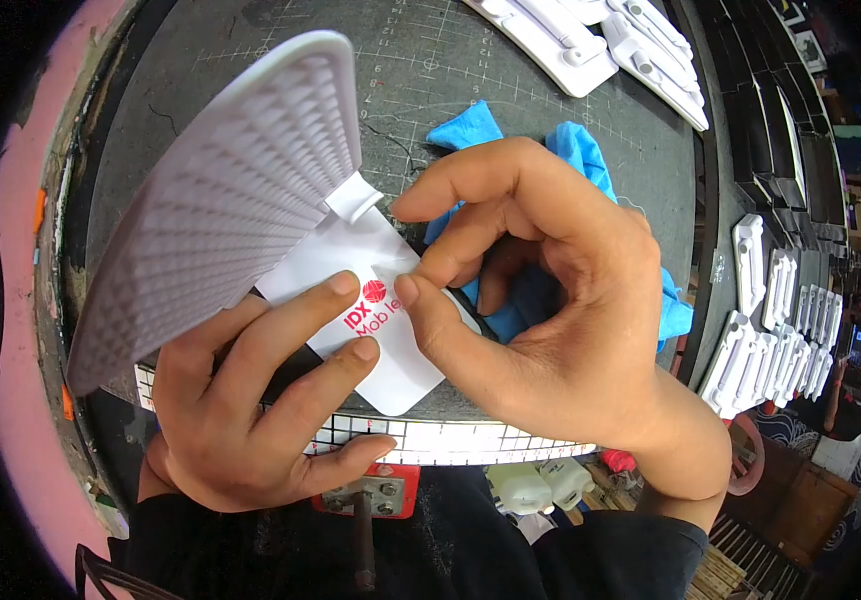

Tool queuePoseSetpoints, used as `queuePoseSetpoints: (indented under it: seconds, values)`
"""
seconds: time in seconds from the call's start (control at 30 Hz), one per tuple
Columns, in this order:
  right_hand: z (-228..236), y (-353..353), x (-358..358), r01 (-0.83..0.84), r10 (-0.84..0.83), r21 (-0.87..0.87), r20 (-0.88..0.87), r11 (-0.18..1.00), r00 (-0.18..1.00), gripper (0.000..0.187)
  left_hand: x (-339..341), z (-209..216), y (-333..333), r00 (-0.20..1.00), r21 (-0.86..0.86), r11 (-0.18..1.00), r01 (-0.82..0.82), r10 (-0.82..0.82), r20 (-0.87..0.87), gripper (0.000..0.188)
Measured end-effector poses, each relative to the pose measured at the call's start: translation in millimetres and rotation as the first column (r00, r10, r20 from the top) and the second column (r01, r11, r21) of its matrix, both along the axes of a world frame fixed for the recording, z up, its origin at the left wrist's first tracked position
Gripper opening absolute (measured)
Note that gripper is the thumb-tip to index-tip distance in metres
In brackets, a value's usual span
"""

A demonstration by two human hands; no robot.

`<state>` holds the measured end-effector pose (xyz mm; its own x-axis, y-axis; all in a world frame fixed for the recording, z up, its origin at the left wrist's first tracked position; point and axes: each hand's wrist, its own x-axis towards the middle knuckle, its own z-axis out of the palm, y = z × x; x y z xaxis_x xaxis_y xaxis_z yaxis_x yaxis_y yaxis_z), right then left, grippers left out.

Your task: The recorder is assembling and cleaning white plastic promotional stands by applying stickers and wiping them with a blue cloth.

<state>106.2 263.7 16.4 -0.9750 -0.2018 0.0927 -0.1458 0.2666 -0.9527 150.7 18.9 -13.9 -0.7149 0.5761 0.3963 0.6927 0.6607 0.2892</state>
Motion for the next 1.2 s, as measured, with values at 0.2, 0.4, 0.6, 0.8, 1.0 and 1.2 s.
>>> queuePoseSetpoints:
  seconds: [0.2, 0.4, 0.6, 0.8, 1.0, 1.2]
  values:
    - [-3, 7, -3, -0.076, 0.126, 0.187, -0.275, 0.979, 0.953, 0.037, 0, 1, 1, 1.0, 0.0, 1.0, -0.001, 0.001, 0.014, 0.049]
    - [5, 17, 2, -0.16, 0.202, 0.328, -0.098, 0.931, 0.974, 0.06, 0, 2, 1, 0.999, 0.028, 1.0, -0.001, 0.0, 0.045, 0.048]
    - [4, 13, 2, -0.147, 0.148, 0.168, 0.007, 0.975, 0.989, 0.047, -3, 10, 0, 0.997, -0.007, 0.999, 0.031, -0.03, 0.066, 0.05]
    - [2, 12, 1, -0.048, 0.05, 0.039, -0.038, 0.998, 0.998, 0.038, -5, 11, 2, 0.999, 0.039, 0.999, 0.019, -0.02, 0.025, 0.048]
    - [12, 12, -1, -0.056, 0.053, -0.117, -0.033, 0.992, 0.998, 0.028, -2, 16, 13, 0.999, 0.131, 0.99, -0.047, 0.043, 0.029, 0.045]
    - [48, 21, 27, -0.159, 0.13, -0.191, -0.155, 0.969, 0.979, 0.017, 6, 11, 17, 0.992, 0.202, 0.976, -0.082, 0.098, -0.073, 0.035]
